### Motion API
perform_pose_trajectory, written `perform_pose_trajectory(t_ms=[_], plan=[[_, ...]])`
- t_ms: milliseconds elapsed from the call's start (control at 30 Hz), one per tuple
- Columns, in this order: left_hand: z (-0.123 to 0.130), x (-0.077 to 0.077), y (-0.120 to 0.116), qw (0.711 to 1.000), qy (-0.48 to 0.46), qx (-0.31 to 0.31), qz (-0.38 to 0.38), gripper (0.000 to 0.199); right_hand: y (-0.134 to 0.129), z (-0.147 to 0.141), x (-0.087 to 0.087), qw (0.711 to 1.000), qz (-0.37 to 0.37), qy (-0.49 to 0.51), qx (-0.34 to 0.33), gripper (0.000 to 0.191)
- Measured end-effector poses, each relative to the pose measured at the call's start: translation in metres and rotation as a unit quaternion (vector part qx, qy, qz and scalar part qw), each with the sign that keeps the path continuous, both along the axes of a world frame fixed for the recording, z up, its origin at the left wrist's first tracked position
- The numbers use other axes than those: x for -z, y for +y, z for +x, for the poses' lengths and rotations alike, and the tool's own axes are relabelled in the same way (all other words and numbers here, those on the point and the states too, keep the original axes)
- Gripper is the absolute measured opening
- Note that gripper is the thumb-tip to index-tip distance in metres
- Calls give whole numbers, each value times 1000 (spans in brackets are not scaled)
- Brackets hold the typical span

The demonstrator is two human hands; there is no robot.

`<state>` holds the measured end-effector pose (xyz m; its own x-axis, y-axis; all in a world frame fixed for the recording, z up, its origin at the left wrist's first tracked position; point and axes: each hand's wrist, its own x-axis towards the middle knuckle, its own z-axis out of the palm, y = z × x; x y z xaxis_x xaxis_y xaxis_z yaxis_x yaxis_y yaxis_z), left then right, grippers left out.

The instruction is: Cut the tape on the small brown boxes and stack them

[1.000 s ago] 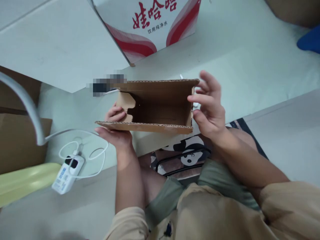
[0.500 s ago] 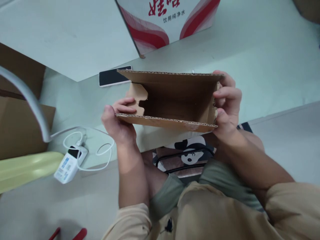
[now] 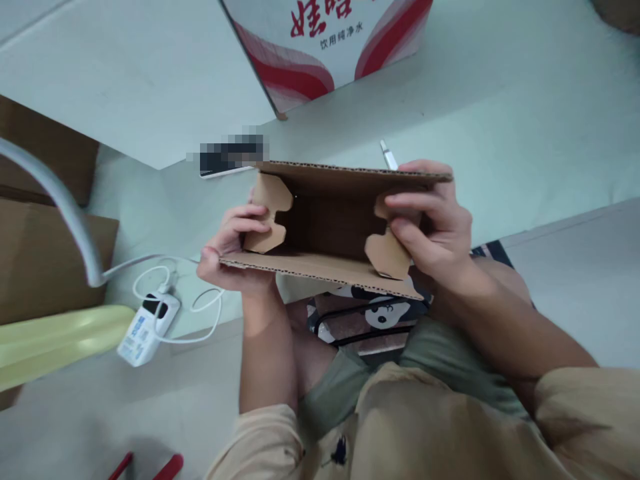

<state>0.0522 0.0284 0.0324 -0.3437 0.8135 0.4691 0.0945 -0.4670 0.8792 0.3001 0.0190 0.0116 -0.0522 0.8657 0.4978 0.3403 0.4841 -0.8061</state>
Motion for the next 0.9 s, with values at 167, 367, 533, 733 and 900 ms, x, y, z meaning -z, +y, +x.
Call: perform_pose_trajectory(t_ms=[167, 367, 533, 733, 900], plan=[[1, 13, 8, 1000, -10, -20, 19, 81, 2, -8, 3, 997, 31, 72, 4, 54], [-4, 33, 17, 997, 36, -26, 61, 45, 6, -3, 4, 997, 30, 72, -15, 35], [-15, 42, 19, 992, 105, -57, 38, 57, 7, -2, 7, 993, 72, 99, -3, 41], [-19, 38, 11, 985, 169, 6, 21, 37, 8, -8, 10, 993, 87, 74, 40, 39], [-19, 35, 8, 987, 162, -6, 10, 33, 10, -9, 13, 988, 101, 107, 36, 41]])
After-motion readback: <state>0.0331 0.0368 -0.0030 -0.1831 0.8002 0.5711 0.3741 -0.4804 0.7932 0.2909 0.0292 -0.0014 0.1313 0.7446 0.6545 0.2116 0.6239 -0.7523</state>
